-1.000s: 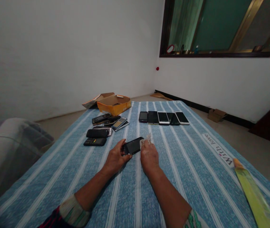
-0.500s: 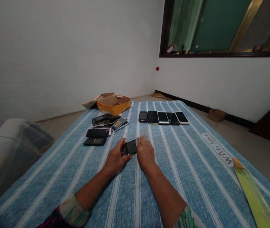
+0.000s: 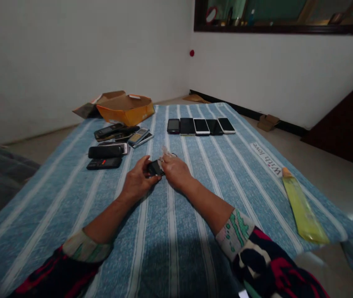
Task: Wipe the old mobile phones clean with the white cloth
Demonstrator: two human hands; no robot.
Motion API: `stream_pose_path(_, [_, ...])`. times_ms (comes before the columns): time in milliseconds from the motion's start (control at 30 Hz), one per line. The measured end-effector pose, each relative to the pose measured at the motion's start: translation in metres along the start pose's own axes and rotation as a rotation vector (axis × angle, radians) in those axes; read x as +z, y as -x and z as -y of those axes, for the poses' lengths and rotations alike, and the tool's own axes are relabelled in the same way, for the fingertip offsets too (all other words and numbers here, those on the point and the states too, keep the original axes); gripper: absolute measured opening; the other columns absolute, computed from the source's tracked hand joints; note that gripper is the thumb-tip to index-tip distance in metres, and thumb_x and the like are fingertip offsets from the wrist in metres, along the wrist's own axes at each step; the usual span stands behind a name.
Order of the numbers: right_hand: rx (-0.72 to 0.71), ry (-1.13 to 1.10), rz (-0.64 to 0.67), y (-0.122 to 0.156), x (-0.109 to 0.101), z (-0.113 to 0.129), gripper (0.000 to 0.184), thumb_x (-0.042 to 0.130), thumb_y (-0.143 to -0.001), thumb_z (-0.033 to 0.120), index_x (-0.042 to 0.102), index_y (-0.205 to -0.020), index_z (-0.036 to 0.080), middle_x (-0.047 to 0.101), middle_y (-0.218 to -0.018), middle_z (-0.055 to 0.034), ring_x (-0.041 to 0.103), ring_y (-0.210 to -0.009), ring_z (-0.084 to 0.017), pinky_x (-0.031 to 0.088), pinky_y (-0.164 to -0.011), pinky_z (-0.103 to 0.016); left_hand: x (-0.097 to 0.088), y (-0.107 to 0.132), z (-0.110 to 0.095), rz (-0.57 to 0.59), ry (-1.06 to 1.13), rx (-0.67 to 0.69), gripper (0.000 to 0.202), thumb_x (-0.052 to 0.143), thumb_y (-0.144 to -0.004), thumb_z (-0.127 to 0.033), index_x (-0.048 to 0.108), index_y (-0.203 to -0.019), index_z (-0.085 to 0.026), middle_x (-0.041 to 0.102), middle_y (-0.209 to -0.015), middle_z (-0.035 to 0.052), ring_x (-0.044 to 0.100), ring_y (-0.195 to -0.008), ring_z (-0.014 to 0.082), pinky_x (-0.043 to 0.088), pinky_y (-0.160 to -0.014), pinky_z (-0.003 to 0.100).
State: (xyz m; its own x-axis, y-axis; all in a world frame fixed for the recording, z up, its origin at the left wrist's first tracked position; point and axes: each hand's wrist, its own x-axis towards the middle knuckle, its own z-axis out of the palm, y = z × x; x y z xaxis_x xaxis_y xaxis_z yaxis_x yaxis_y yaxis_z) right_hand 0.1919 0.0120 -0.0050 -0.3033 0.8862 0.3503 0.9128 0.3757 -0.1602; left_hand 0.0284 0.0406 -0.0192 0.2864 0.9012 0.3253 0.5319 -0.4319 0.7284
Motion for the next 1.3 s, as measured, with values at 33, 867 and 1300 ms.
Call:
stream_pose_path(33, [-0.057, -0.001, -0.006, 0.001, 0.000, 0.000, 0.033, 0.041, -0.096, 0.013, 0.064, -0.118, 0.021, 0.062, -0.128, -0.0066, 0.051, -0.125, -0.020, 0.043, -0.103, -0.032, 0.001, -0.001, 0.000, 0.008, -0.009, 0.009, 0.074, 0.076, -0.063, -0.021, 0.045, -0.130, -0.019, 0.066, -0.109, 0.0045, 0.067, -0.085, 0.0189, 0.057, -0.082, 0.035])
stream_pose_path(867, [-0.064, -0.106, 0.072, 0.017, -0.008, 0.009, 0.036, 0.032, -0.099, 0.013, 0.059, -0.120, 0.020, 0.056, -0.135, -0.0064, 0.044, -0.132, -0.022, 0.040, -0.107, -0.043, 0.006, -0.003, -0.005, -0.005, -0.010, 0.117, 0.058, 0.075, -0.067, -0.016, 0.050, -0.119, -0.017, 0.064, -0.111, 0.0069, 0.065, -0.096, 0.0212, 0.056, -0.078, 0.032])
stream_pose_path(1300, [-0.160, -0.128, 0.078, 0.013, -0.008, 0.013, 0.030, 0.038, -0.099, 0.014, 0.062, -0.116, 0.013, 0.059, -0.128, -0.0124, 0.047, -0.128, -0.023, 0.039, -0.106, -0.042, 0.002, -0.005, -0.004, 0.104, 0.207, 0.112, 0.059, 0.070, -0.066, -0.010, 0.051, -0.122, -0.020, 0.061, -0.119, 0.0086, 0.063, -0.097, 0.0206, 0.056, -0.076, 0.032])
